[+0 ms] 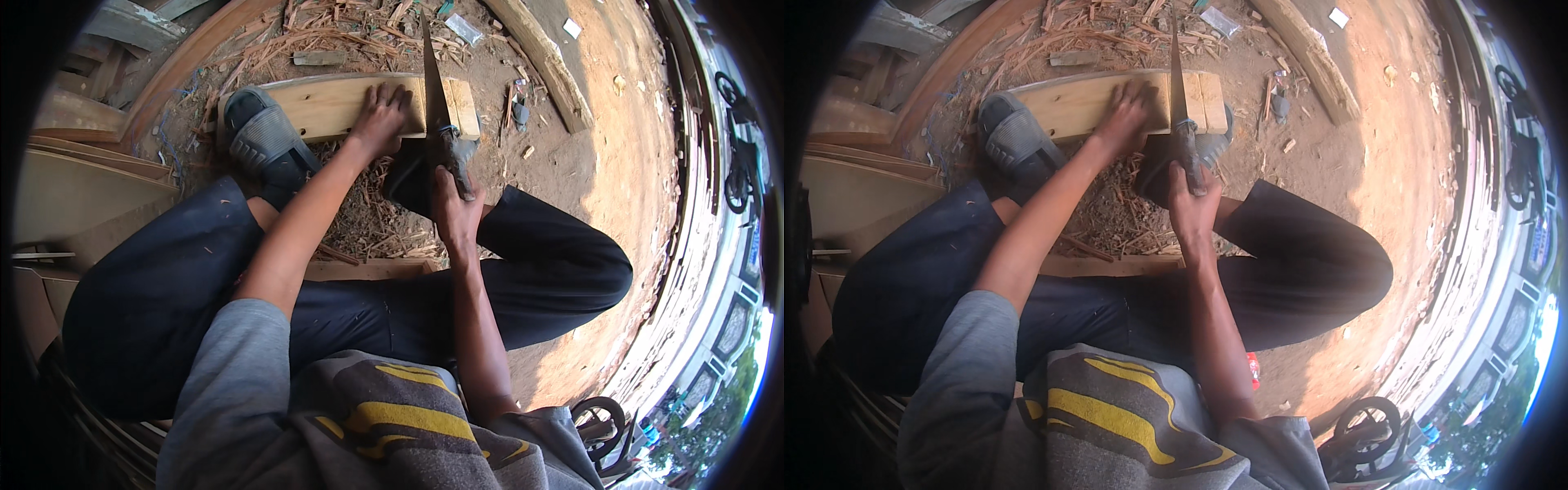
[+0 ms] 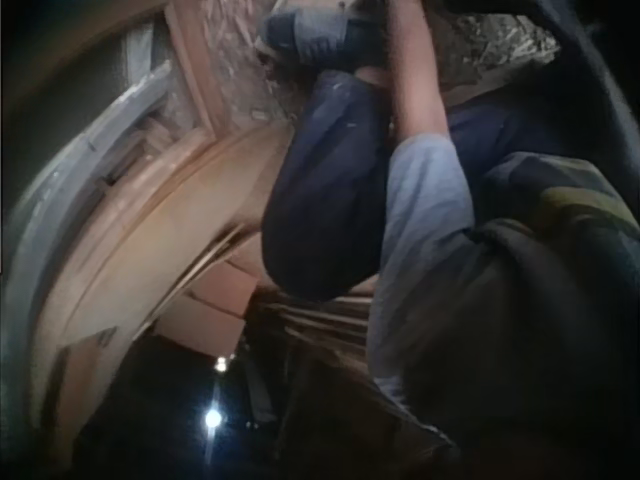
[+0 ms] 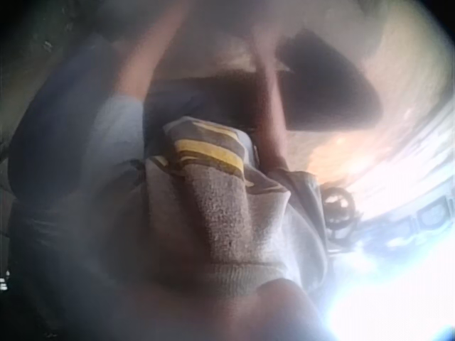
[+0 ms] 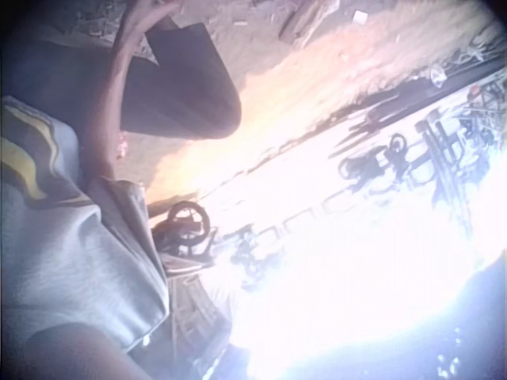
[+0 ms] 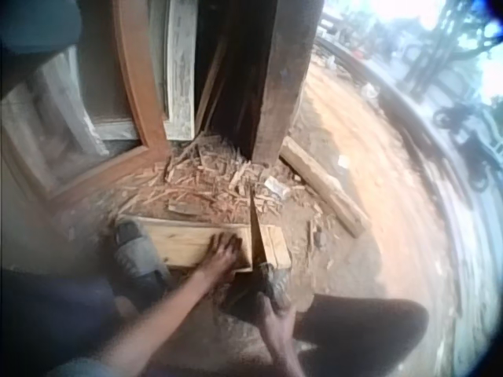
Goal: The person sits on the ground and uses a hand saw to cut a small wooden plank. They hold the plank steady with their left hand and saw with their right hand, completing the cut and separating the piece.
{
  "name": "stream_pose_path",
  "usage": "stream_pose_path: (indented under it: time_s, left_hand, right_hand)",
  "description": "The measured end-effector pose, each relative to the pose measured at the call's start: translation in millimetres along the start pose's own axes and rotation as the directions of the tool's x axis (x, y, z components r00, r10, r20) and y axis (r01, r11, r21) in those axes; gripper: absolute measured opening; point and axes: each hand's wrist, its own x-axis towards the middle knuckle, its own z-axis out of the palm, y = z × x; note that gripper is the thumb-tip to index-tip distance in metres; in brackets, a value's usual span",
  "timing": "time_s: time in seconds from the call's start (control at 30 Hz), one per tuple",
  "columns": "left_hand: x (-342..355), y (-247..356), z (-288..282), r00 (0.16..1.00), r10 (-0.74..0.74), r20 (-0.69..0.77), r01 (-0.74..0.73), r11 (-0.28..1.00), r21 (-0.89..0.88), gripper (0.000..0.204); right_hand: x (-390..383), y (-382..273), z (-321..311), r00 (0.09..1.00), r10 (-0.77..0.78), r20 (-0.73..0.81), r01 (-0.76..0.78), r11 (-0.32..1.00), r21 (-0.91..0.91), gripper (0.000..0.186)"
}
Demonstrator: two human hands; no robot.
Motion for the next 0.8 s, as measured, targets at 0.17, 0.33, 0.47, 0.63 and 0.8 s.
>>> stream_pose_path:
  time_s: [0.17,0.33,0.47,0.63,0.8]
  left_hand:
    - [-0.4,0.3,4.8,0.999,-0.014,0.050,0.008,0.995,0.103,0.083]
    - [3.3,-4.1,2.7,0.999,-0.022,0.045,0.023,1.000,-0.016,0.084]
    - [2.0,-1.9,5.1,0.999,-0.031,0.007,0.031,0.999,-0.015,0.084]
    - [5.3,-0.6,-2.2,0.999,-0.032,0.044,0.033,0.999,-0.033,0.083]
    - [8.3,-1.9,-3.5,0.997,-0.020,0.070,0.021,1.000,-0.015,0.080]
  right_hand:
    - [4.7,-6.9,3.3,1.000,0.028,0.001,-0.028,1.000,-0.012,0.022]
    - [3.7,-8.5,9.1,1.000,-0.018,0.016,0.019,0.996,-0.090,0.023]
    - [0.5,-20.5,15.9,1.000,0.008,0.017,-0.005,0.985,-0.173,0.024]
    - [0.1,-22.6,20.6,0.998,-0.057,0.016,0.059,0.974,-0.219,0.025]
    - [7.1,-18.5,19.7,0.998,-0.064,-0.001,0.063,0.984,-0.169,0.024]
